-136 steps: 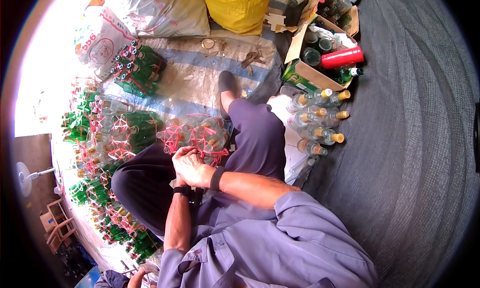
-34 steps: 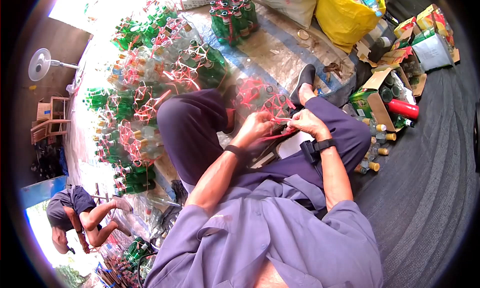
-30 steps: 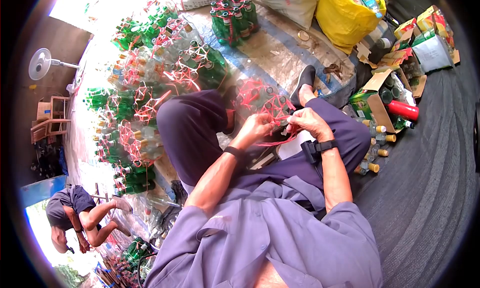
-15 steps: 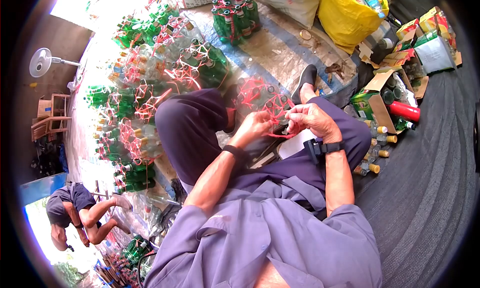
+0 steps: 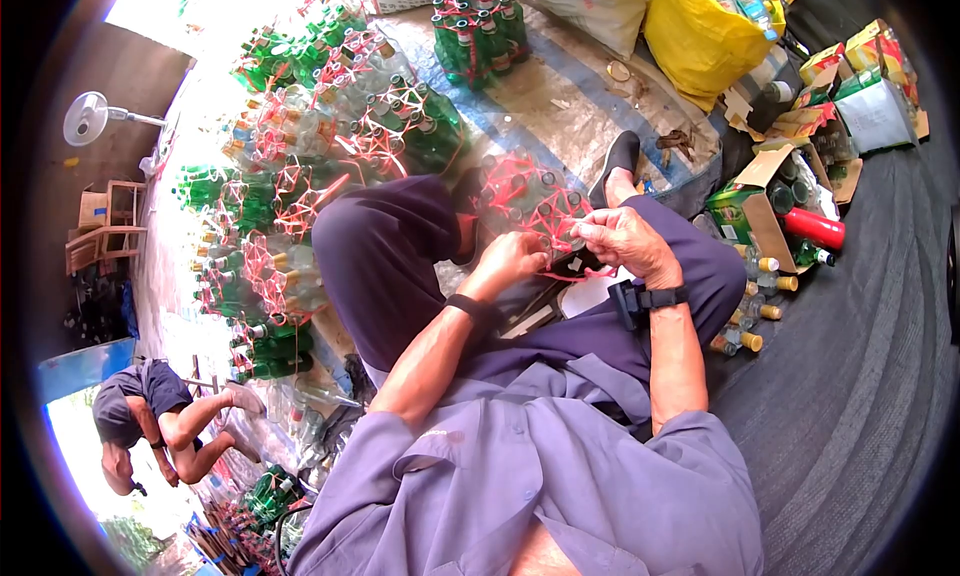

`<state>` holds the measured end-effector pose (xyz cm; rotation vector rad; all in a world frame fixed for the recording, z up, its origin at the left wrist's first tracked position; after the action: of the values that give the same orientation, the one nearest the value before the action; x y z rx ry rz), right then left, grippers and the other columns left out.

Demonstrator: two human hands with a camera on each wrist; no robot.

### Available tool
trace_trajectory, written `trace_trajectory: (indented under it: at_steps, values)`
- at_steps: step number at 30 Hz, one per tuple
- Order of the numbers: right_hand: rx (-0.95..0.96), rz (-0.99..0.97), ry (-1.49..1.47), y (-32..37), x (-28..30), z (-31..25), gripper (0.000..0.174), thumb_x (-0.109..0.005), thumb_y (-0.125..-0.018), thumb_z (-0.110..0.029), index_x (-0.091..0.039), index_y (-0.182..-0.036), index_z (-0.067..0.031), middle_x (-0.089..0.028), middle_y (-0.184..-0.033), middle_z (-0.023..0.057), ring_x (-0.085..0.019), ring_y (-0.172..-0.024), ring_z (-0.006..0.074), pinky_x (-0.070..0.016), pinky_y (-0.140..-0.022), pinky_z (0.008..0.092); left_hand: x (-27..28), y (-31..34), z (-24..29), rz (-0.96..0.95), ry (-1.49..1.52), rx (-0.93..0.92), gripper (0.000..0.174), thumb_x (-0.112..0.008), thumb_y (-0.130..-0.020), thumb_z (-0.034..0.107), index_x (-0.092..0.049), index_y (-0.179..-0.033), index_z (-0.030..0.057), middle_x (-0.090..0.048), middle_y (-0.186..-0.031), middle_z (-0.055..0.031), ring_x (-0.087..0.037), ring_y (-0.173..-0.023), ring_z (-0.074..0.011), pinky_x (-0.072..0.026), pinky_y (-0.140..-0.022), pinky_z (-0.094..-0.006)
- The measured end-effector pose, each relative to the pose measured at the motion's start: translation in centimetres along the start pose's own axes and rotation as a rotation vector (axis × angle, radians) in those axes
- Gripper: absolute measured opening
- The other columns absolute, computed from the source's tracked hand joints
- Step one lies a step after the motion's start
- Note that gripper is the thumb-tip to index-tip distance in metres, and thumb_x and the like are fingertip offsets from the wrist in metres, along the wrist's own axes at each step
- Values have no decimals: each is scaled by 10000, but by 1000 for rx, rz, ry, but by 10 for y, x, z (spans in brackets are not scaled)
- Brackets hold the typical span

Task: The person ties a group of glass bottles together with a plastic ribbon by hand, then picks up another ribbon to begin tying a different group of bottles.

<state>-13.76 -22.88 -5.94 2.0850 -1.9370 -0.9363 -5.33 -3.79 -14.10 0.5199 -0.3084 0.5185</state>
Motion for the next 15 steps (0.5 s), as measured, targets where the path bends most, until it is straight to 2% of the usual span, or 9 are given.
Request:
trace_trajectory:
  at_steps: [2, 4, 6, 7, 10, 11, 13, 14, 15]
  values:
    - [81, 107, 65, 4, 3, -8, 262, -692, -943, -267, -689, -991, -9, -494, -683, -69, -386, -542, 8, -292, -488, 173, 7, 2, 4, 61, -37, -25, 224, -683, -852, 191, -682, -938, -16, -637, -720, -17, -574, -666, -94, -491, -622, -303]
    - [84, 154, 133, 7, 7, -9, 257, -695, -938, -266, -693, -957, -10, -488, -657, -80, -394, -537, 4, -295, -484, 174, 13, 1, 8, 121, -77, -50, 217, -684, -860, 185, -686, -957, -9, -645, -731, -21, -579, -666, -94, -496, -622, -299]
    - [117, 209, 202, 11, 8, -17, 246, -692, -938, -258, -691, -941, -12, -480, -648, -87, -390, -532, 3, -291, -482, 179, 17, -3, 5, 247, 152, -46, 215, -677, -890, 163, -678, -1028, -3, -652, -766, -26, -588, -681, -92, -501, -622, -275]
    - [115, 200, 170, 13, 6, -20, 221, -695, -932, -260, -705, -876, -47, -512, -672, -97, -403, -547, -1, -314, -499, 194, 18, -4, 7, 270, 215, -119, 213, -666, -916, 142, -668, -1086, 15, -645, -802, -17, -570, -681, -76, -493, -608, -252]
    - [116, 211, 275, 14, 1, -30, 264, -688, -931, -268, -704, -857, -15, -521, -672, -82, -439, -566, 27, -353, -523, 220, 22, -1, 33, 256, 346, -205, 203, -656, -926, 129, -660, -1091, 11, -638, -816, -1, -551, -680, -61, -473, -586, -241]
    - [118, 208, 277, 8, 5, -27, 264, -688, -931, -268, -704, -857, -15, -521, -672, -82, -439, -566, 27, -353, -523, 220, 24, -2, 35, 260, 345, -205, 203, -656, -926, 129, -660, -1091, 11, -638, -816, -1, -551, -680, -61, -473, -586, -241]
    - [223, 248, 528, -5, 16, -22, 308, -692, -922, -268, -692, -810, 19, -523, -667, -65, -469, -593, 66, -395, -566, 253, 25, -6, 32, 241, 469, -80, 184, -650, -929, 125, -661, -1060, -4, -642, -824, -2, -548, -678, -56, -468, -584, -233]
    - [224, 247, 529, -5, 15, -29, 308, -692, -922, -268, -692, -810, 19, -523, -667, -65, -469, -593, 66, -395, -566, 253, 26, -7, 28, 243, 468, -80, 184, -650, -929, 125, -661, -1060, -4, -642, -824, -2, -548, -678, -56, -468, -584, -233]
    - [208, 266, 539, -3, 12, -40, 284, -687, -927, -244, -685, -789, 4, -498, -638, -71, -432, -573, 43, -354, -531, 241, 26, -9, 16, 251, 492, -25, 181, -645, -931, 122, -659, -1052, -12, -644, -825, -5, -555, -679, -60, -472, -586, -232]
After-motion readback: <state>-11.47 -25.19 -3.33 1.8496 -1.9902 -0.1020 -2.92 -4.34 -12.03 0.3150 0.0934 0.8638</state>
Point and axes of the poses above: each hand's wrist, its own y-axis away from the middle knuckle, its own x-axis out of the back of the hand, z = x × y, the point moved 4 cm from there along -y, towards the middle knuckle
